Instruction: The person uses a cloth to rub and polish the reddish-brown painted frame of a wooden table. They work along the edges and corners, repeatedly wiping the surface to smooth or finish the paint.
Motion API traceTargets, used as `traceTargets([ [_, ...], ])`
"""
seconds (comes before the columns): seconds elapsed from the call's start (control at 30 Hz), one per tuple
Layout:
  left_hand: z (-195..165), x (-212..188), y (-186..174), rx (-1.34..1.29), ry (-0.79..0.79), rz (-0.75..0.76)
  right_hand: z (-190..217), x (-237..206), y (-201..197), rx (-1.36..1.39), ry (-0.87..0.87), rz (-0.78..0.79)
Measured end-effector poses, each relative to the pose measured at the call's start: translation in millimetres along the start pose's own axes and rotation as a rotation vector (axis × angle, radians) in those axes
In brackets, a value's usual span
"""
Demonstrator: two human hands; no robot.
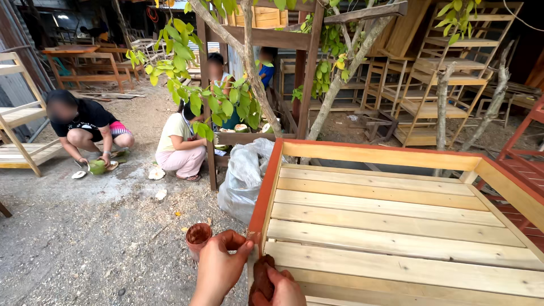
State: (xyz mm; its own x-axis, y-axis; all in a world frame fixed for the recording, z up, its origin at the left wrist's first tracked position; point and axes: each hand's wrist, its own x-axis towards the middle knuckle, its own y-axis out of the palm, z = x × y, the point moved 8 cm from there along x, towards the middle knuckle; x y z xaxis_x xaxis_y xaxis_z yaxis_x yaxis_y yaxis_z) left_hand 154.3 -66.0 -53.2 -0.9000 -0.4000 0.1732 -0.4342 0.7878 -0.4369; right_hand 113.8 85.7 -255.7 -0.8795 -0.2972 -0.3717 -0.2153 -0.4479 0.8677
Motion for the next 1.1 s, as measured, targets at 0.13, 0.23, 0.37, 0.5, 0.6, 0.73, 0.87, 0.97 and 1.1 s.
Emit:
traceTargets([
  [0.13,45.7,-8.7,13.8,-0.055,-0.061,-0.082,27.9,3.8,-6.4,-1.032,-0.386,0.177],
  [0.23,121.9,-24.9,54.6,-0.134,-0.382,0.070,27.4,-3.4,-19.8,-0.905,-0.176,0.235],
  [0.37,175.2,-46.1,104.2,-0.198,-0.269,0.133,50.4,-36.7,-4.4,-1.063,-0.386,0.372],
  [0.5,175.4,-60.6,165.0,-0.842,-0.270,0.320,53.6,-63.7,3.2,-0.503,-0.237,0.377],
  [0.6,166.0,-62.0,165.7,-1.012,-0.265,0.297,71.2,-103.1,46.8,-1.399,-0.644,0.697],
  [0.73,170.4,-61.9,145.2,-0.977,-0.297,0.188,95.8,-102.8,23.6,-1.146,-0.388,0.198],
  [0.87,163.0,-55.8,136.5,-0.856,-0.172,0.121,121.0,-103.9,22.0,-1.334,-0.666,0.096],
  [0.97,152.4,-52.5,133.6,-0.814,-0.146,-0.054,123.6,-110.3,29.4,-1.523,-1.048,0.347],
  [1.1,99.4,-57.7,134.2,-0.905,-0.029,-0.031,84.2,-77.2,31.8,-1.328,-0.913,0.632],
])
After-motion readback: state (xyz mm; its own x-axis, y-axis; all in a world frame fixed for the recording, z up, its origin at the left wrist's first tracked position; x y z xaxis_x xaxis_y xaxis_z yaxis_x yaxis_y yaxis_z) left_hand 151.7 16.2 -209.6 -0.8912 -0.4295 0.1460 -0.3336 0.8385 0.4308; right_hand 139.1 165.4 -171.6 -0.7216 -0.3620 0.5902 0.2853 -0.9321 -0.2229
